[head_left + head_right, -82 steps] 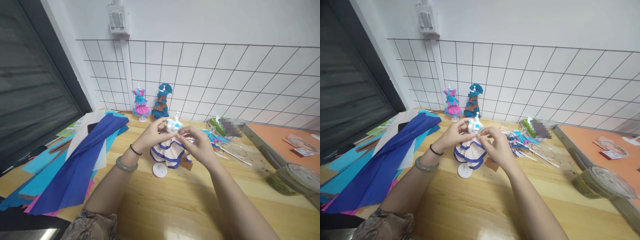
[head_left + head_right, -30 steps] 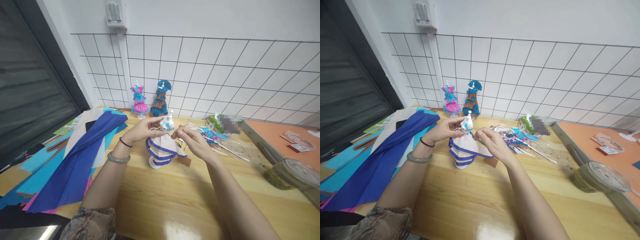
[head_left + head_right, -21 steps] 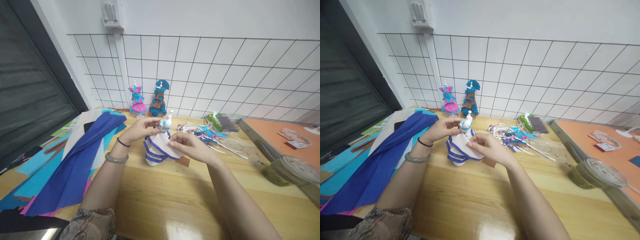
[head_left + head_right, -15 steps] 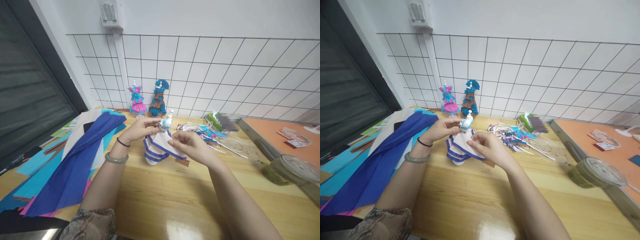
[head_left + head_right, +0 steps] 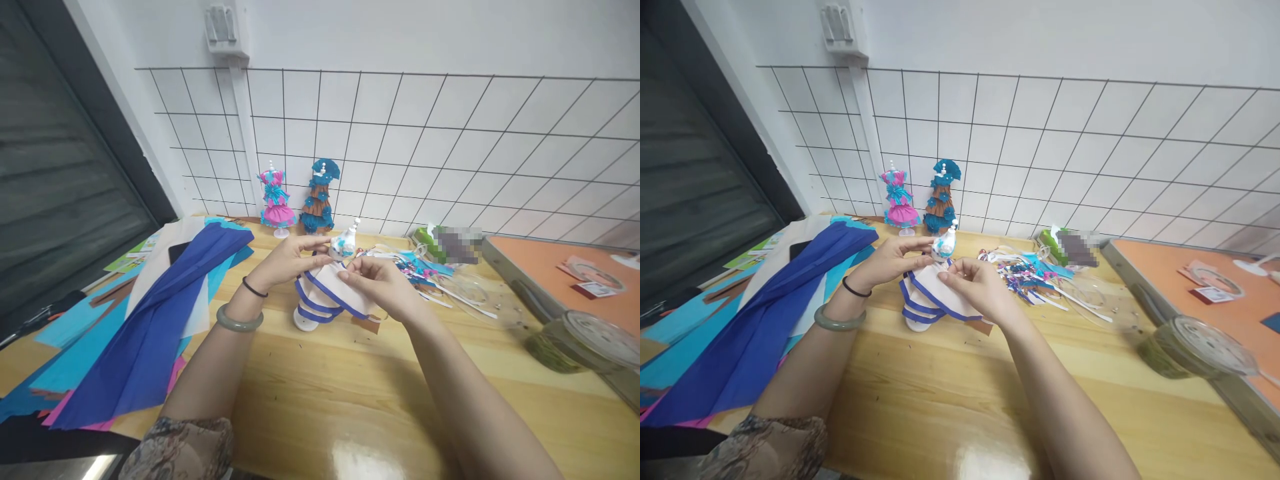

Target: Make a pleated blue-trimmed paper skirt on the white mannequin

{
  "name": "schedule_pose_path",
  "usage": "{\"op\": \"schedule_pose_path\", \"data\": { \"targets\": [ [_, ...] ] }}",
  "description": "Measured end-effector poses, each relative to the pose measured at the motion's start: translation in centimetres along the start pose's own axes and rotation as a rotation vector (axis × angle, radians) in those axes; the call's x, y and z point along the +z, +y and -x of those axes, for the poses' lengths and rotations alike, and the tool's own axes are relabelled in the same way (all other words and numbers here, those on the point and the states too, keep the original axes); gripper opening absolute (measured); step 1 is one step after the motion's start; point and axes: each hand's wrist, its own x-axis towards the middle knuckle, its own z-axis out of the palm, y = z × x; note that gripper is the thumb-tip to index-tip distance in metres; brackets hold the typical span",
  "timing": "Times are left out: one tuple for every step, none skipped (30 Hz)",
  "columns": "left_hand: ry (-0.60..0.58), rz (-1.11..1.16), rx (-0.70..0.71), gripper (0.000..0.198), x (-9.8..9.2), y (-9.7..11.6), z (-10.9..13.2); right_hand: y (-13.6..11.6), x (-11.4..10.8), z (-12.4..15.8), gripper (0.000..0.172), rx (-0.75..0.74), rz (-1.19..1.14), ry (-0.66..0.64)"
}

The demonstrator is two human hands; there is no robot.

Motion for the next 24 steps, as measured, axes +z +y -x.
{"op": "schedule_pose_path", "data": {
  "targets": [
    [0.003, -0.009, -0.003, 0.048, 0.0, 0.0, 0.0, 0.1, 0.1, -0.1, 0.037, -0.027, 0.028, 0.027],
    [0.006, -0.016, -0.004, 0.048, 0.0, 0.1, 0.0, 0.2, 0.2, -0.1, 0.034, -0.063, 0.065, 0.055],
    [0.007, -0.020, 0.000, 0.049, 0.0, 0.2, 0.0, 0.3, 0.3, -0.1, 0.032, -0.104, 0.107, 0.083],
    [0.007, -0.020, 0.007, 0.049, 0.1, 0.2, 0.0, 0.3, 0.4, -0.1, 0.030, -0.143, 0.152, 0.110],
    [0.002, -0.016, 0.013, 0.049, 0.1, 0.3, 0.1, 0.4, 0.4, -0.1, 0.028, -0.177, 0.195, 0.136],
    [-0.001, -0.014, 0.015, 0.050, 0.1, 0.3, 0.1, 0.4, 0.5, -0.1, 0.027, -0.205, 0.236, 0.160],
    [-0.005, -0.017, 0.015, 0.050, 0.1, 0.4, 0.1, 0.5, 0.5, -0.1, 0.027, -0.227, 0.272, 0.186],
    [-0.009, -0.026, 0.014, 0.051, 0.1, 0.3, 0.2, 0.5, 0.5, -0.1, 0.027, -0.245, 0.305, 0.212],
    [-0.010, -0.040, 0.013, 0.052, 0.2, 0.3, 0.2, 0.5, 0.6, -0.2, 0.027, -0.261, 0.334, 0.239],
    [-0.010, -0.054, 0.014, 0.053, 0.2, 0.2, 0.2, 0.5, 0.6, -0.2, 0.026, -0.278, 0.358, 0.264],
    [-0.009, -0.066, 0.016, 0.054, 0.2, 0.1, 0.2, 0.6, 0.6, -0.2, 0.025, -0.295, 0.376, 0.284],
    [-0.009, -0.073, 0.019, 0.055, 0.2, 0.0, 0.3, 0.7, 0.6, -0.3, 0.024, -0.309, 0.389, 0.301],
    [-0.011, -0.072, 0.022, 0.056, 0.3, -0.1, 0.2, 0.8, 0.6, -0.4, 0.024, -0.320, 0.400, 0.313],
    [-0.016, -0.065, 0.023, 0.056, 0.3, -0.1, 0.2, 0.9, 0.7, -0.5, 0.024, -0.328, 0.409, 0.320],
    [-0.016, -0.054, 0.023, 0.056, 0.4, -0.2, 0.2, 1.0, 0.7, -0.5, 0.024, -0.335, 0.415, 0.327],
    [-0.012, -0.042, 0.024, 0.057, 0.6, -0.1, 0.2, 1.1, 0.8, -0.6, 0.025, -0.342, 0.419, 0.335],
    [-0.004, -0.028, 0.026, 0.058, 0.7, -0.1, 0.1, 1.2, 0.8, -0.6, 0.025, -0.346, 0.423, 0.342],
    [0.004, -0.012, 0.030, 0.058, 0.9, 0.0, 0.1, 1.2, 0.9, -0.6, 0.025, -0.348, 0.426, 0.347],
    [0.011, 0.006, 0.035, 0.057, 1.0, 0.1, 0.0, 1.1, 0.9, -0.6, 0.025, -0.348, 0.429, 0.349],
    [0.013, 0.027, 0.041, 0.056, 1.2, 0.2, 0.0, 1.1, 0.9, -0.5, 0.025, -0.346, 0.432, 0.351],
    [0.013, 0.049, 0.045, 0.055, 1.3, 0.3, -0.1, 1.0, 0.9, -0.5, 0.025, -0.342, 0.433, 0.350],
    [0.010, 0.070, 0.045, 0.053, 1.4, 0.3, -0.1, 1.0, 0.9, -0.5, 0.026, -0.337, 0.433, 0.348],
    [0.012, 0.086, 0.042, 0.051, 1.5, 0.3, -0.1, 0.9, 0.8, -0.5, 0.026, -0.334, 0.431, 0.347],
    [0.018, 0.096, 0.037, 0.051, 1.5, 0.2, -0.2, 0.9, 0.8, -0.5, 0.027, -0.329, 0.428, 0.347]
  ]
}}
